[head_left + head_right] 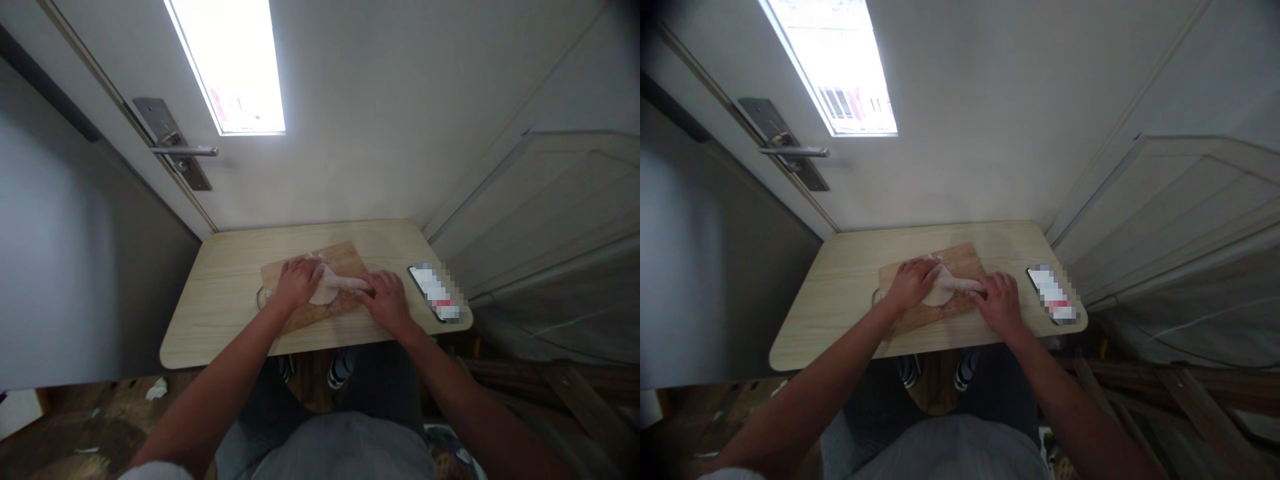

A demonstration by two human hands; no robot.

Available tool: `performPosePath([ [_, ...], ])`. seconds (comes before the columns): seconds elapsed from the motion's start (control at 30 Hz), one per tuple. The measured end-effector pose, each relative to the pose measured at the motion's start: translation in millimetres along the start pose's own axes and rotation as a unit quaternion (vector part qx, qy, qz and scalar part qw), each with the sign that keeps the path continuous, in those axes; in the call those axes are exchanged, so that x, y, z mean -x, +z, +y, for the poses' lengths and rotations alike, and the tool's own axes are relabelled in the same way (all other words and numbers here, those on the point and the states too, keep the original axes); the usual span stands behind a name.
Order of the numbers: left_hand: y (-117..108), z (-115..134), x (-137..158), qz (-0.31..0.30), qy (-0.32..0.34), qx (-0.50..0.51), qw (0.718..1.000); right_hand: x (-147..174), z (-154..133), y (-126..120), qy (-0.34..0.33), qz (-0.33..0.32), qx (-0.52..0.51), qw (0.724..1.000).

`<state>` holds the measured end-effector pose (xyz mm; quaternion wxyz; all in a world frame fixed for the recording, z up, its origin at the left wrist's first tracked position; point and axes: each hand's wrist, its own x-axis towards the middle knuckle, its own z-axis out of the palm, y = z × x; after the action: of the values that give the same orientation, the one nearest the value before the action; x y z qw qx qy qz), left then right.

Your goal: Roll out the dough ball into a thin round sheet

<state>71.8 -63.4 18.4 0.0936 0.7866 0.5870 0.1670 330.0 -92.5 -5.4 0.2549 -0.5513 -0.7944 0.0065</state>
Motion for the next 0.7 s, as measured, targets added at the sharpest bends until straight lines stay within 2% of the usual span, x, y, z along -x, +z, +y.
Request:
performPosePath([
  [0.17,-8.4,-6.2,-12.3,-0.018,-0.035,0.040,0.998,3.5,-4.3,-5.7,0.016,-0.018,-0.010,1.000],
  [0.27,-11.7,-8.6,-17.6,-0.025,-0.085,0.048,0.995,8.8,-9.1,-5.6,0.024,-0.018,-0.018,0.999],
  [0.47,-17.1,-11.0,-26.7,-0.113,-0.180,0.101,0.972,16.3,-13.5,-3.9,0.029,-0.015,-0.016,0.999],
  [0.7,-20.1,-9.1,-34.5,-0.130,-0.179,0.148,0.964,29.7,-2.7,-6.5,0.032,0.008,-0.026,0.999],
])
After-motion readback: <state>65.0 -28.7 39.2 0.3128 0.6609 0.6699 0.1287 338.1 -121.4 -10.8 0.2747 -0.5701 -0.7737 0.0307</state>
